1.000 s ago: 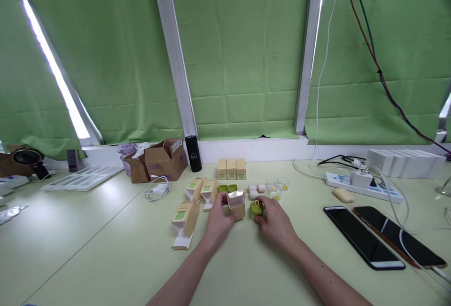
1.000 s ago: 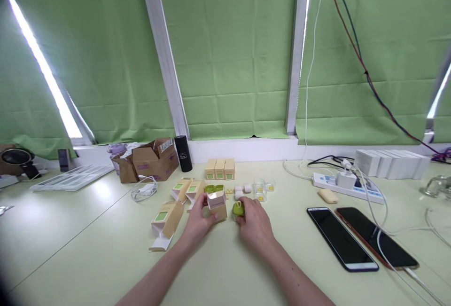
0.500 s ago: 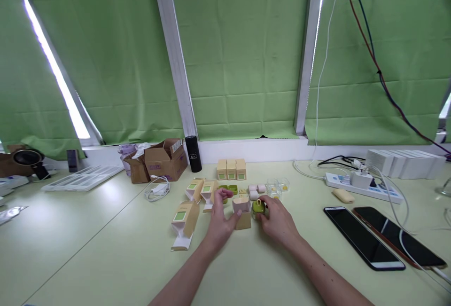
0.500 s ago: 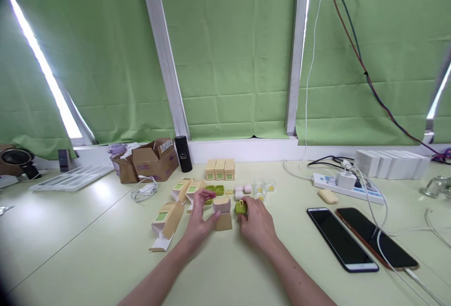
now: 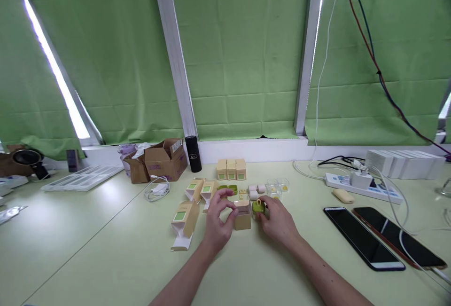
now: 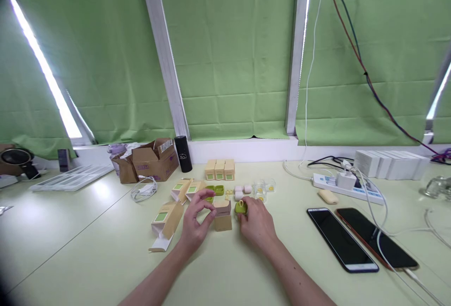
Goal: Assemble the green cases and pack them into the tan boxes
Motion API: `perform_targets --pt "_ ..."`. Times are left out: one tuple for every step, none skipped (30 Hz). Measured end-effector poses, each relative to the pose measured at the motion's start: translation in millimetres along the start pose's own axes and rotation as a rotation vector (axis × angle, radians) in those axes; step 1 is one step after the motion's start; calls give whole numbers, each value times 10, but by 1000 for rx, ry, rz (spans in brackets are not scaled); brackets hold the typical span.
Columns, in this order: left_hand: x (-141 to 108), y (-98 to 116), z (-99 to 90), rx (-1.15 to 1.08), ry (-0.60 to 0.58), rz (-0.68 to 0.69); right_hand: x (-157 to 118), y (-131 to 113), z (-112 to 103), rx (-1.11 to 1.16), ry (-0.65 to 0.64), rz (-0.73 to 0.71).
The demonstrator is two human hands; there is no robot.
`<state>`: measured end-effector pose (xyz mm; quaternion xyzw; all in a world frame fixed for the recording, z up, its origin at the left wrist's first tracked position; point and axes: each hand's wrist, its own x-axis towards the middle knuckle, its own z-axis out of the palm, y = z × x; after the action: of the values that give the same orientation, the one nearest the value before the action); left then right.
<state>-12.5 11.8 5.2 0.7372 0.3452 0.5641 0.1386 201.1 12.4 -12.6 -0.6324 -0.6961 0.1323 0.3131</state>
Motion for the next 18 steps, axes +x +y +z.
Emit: perform_targets --pt "-6 -18 -2 27 -13 -11 -2 -2 -2 0 -1 -1" --pt "-13 -37 -1 53 -30 -26 -2 -3 -4 -2 1 -4" --pt "-20 -55 4 74 -45 -42 -2 -3 -3 -5 4 -8" --pt "-25 -71 12 87 -59 -58 -1 -2 -2 -9 8 -10" --pt "-29 -85 23 92 -70 -75 1 1 2 -13 12 -12" --pt "-31 -96 35 91 -75 -92 4 4 6 -17 15 -12" --pt "-31 -104 49 87 -73 -109 7 7 10 -21 17 -12" --pt "-28 -111 63 80 -63 -127 11 10 14 -23 18 -12" --pt "-24 -117 76 68 -51 -143 14 14 17 -24 18 -14" --pt "-19 -123 87 53 -39 -159 16 17 19 -24 18 -16" --pt "-14 -128 96 37 -30 -175 18 21 21 -24 17 -19" --pt "-8 -133 102 21 -23 -193 20 25 21 -22 18 -22" --pt "-3 -136 104 6 -15 -216 22 30 22 -18 18 -28" --pt "2 -138 102 -9 -8 -243 24 35 22 -15 19 -35" --pt "6 -137 97 -26 -2 -274 26 42 22 -12 22 -42" --pt "10 -134 90 -46 3 -305 29 48 23 -9 24 -48" --pt "14 -128 81 -69 4 -332 32 54 23 -7 26 -53" --pt "18 -121 71 -93 2 -352 35 59 24 -6 28 -56"
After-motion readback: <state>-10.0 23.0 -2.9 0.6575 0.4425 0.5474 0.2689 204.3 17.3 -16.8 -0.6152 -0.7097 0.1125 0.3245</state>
